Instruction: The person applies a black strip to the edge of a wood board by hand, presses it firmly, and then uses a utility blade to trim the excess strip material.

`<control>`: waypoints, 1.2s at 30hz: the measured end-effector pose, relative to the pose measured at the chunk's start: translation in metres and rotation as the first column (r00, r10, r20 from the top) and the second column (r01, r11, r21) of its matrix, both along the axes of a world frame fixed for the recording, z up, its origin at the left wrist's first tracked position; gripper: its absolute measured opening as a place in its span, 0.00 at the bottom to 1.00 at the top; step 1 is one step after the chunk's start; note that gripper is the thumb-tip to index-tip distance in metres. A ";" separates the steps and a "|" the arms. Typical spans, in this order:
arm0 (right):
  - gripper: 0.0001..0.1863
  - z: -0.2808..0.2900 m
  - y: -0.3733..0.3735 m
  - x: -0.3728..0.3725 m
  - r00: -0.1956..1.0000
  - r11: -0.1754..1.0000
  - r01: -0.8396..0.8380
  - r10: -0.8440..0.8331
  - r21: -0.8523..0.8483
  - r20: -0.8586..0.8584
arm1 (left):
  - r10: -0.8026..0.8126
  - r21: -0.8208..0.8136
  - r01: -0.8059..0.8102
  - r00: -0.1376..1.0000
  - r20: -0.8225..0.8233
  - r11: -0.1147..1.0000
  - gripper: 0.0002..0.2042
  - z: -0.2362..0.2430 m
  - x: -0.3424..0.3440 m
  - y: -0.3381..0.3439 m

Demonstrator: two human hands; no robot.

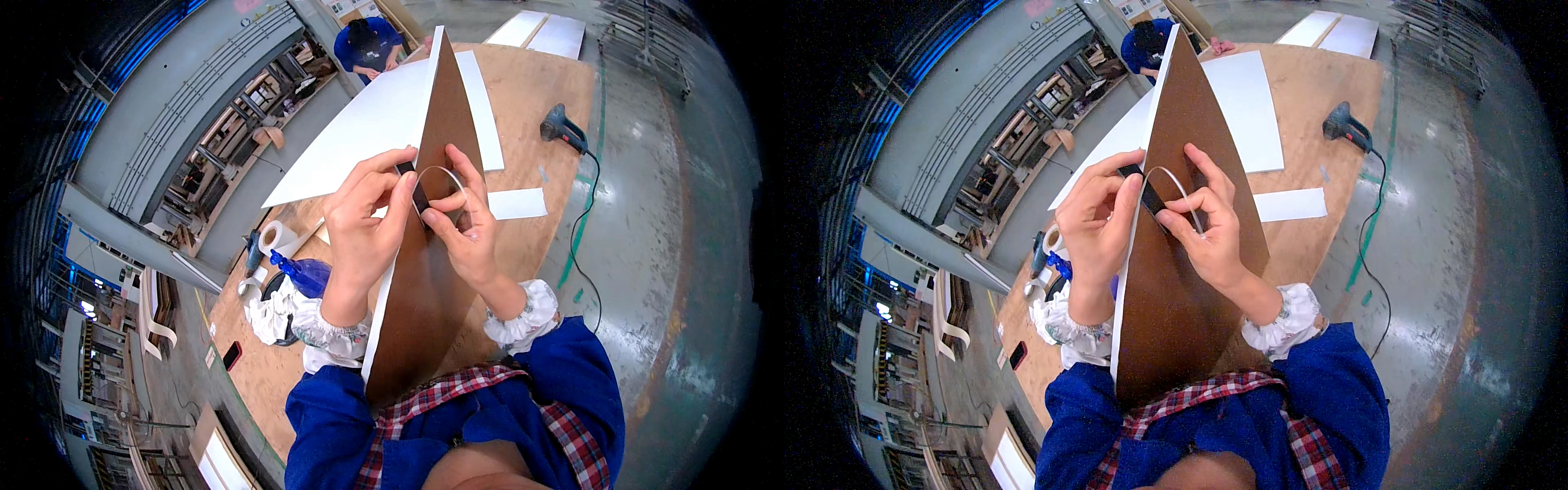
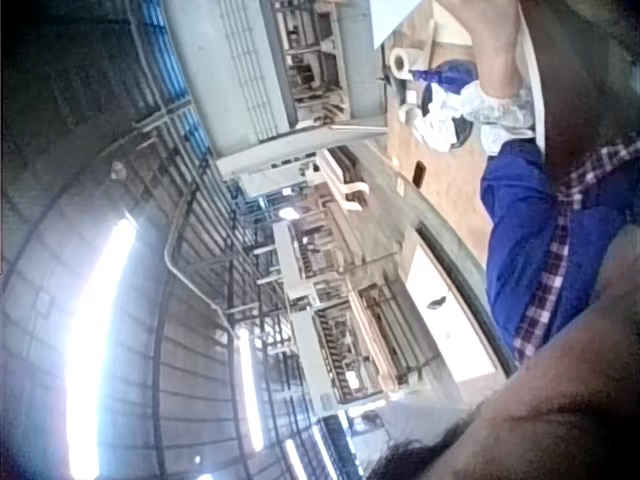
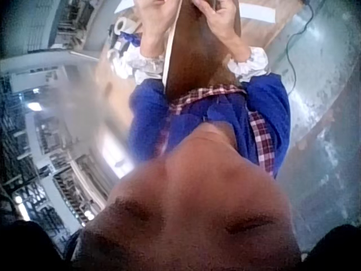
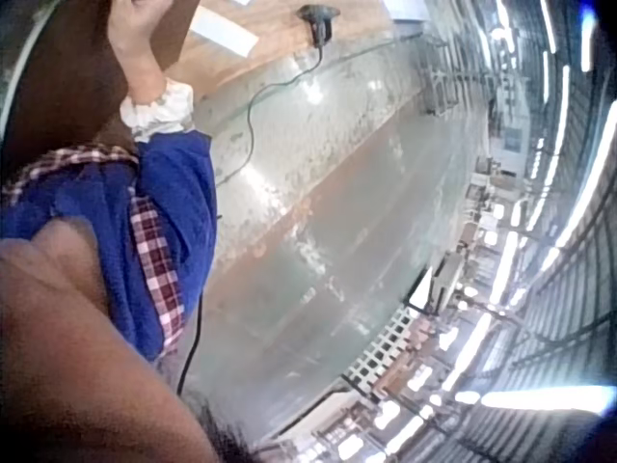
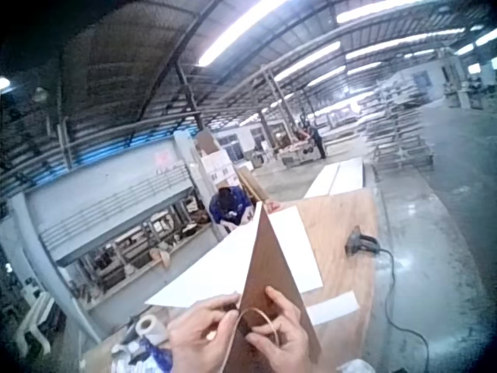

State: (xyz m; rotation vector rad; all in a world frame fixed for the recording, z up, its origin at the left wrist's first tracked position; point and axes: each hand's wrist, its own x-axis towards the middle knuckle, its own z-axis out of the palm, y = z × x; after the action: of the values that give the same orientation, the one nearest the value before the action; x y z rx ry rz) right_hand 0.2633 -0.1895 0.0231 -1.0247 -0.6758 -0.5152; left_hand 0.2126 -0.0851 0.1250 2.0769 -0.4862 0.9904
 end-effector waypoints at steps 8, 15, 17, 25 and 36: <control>0.06 -0.010 0.001 -0.017 0.999 0.996 0.031 -0.031 -0.089 0.006 | 0.042 0.064 -0.044 0.999 0.024 0.997 0.06 -0.011 -0.019 0.007; 0.06 -0.022 0.008 -0.037 0.999 0.997 -0.022 0.019 -0.071 -0.042 | 0.051 0.061 -0.051 0.999 0.005 0.997 0.05 -0.021 -0.039 0.015; 0.06 -0.026 0.009 -0.042 1.000 0.995 -0.001 -0.001 -0.096 -0.021 | 0.043 0.081 -0.045 0.999 0.030 0.996 0.05 -0.024 -0.043 0.016; 0.06 -0.043 0.015 -0.064 1.000 0.989 -0.002 -0.002 -0.149 -0.026 | 0.072 0.081 -0.070 0.997 -0.012 0.994 0.04 -0.038 -0.069 0.024; 0.07 -0.065 0.027 -0.099 1.000 0.984 -0.008 0.008 -0.176 0.003 | 0.080 0.046 -0.079 0.997 -0.017 0.996 0.03 -0.068 -0.110 0.042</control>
State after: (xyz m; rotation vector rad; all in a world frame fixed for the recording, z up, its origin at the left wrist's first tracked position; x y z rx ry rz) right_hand 0.1645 -0.1624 -0.0422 -1.1867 -0.7380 -0.4559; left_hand 0.1031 -0.0435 0.0575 2.1591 -0.4230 1.0131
